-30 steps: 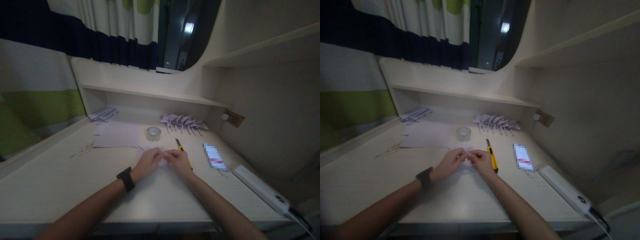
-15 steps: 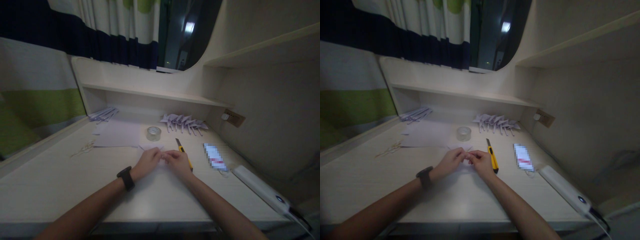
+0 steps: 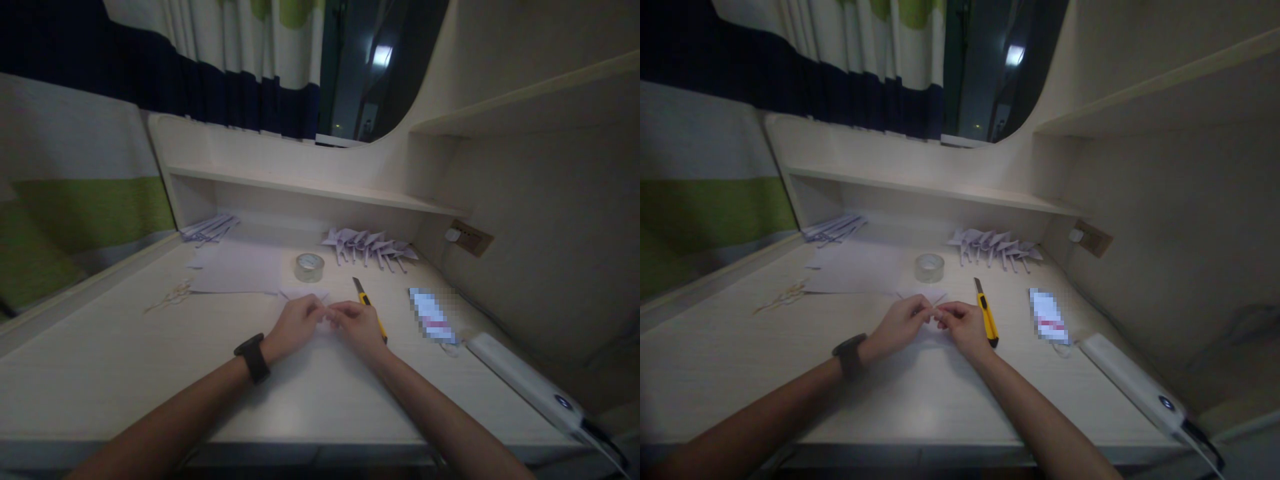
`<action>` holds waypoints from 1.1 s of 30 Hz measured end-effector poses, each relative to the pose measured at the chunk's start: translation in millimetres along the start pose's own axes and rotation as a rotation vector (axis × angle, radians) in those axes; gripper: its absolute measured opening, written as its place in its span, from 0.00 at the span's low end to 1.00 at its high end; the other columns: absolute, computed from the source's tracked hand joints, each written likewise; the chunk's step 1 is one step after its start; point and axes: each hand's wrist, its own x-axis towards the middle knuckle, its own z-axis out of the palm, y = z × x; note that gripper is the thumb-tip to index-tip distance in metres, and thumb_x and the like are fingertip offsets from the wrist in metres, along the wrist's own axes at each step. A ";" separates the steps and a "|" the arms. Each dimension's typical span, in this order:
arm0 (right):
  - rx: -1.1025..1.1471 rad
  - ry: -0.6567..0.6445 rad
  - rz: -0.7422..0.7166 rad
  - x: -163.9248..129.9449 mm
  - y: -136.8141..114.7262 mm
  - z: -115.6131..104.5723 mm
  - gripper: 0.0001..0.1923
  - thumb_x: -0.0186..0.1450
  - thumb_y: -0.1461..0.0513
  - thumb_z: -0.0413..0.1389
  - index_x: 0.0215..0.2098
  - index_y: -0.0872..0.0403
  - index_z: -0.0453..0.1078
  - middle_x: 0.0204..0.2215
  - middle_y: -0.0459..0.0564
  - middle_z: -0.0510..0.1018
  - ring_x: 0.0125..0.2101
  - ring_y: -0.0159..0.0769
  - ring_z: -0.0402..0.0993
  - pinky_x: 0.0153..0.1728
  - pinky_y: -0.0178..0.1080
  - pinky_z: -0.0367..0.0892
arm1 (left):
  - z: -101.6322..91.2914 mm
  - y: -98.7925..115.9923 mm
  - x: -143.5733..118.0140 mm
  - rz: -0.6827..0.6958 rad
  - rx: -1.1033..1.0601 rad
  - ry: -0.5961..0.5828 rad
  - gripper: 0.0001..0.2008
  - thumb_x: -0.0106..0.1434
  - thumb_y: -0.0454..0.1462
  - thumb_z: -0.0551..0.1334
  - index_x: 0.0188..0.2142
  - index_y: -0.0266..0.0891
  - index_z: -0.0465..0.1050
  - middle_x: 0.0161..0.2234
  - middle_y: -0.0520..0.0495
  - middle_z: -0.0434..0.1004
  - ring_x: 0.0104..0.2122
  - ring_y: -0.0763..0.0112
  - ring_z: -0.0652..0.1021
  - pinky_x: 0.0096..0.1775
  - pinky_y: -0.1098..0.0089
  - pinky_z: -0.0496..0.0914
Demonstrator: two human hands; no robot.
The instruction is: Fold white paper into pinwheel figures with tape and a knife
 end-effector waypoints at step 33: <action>0.048 0.060 -0.046 8.2 9.1 -8.5 0.09 0.54 0.58 0.60 0.25 0.57 0.73 0.16 0.45 0.73 0.18 0.29 0.67 0.22 0.32 0.64 | 0.4 5.6 -8.2 0.150 0.262 -0.052 0.11 0.65 0.41 0.53 0.32 0.38 0.69 0.31 0.47 0.74 0.32 0.66 0.73 0.35 0.68 0.64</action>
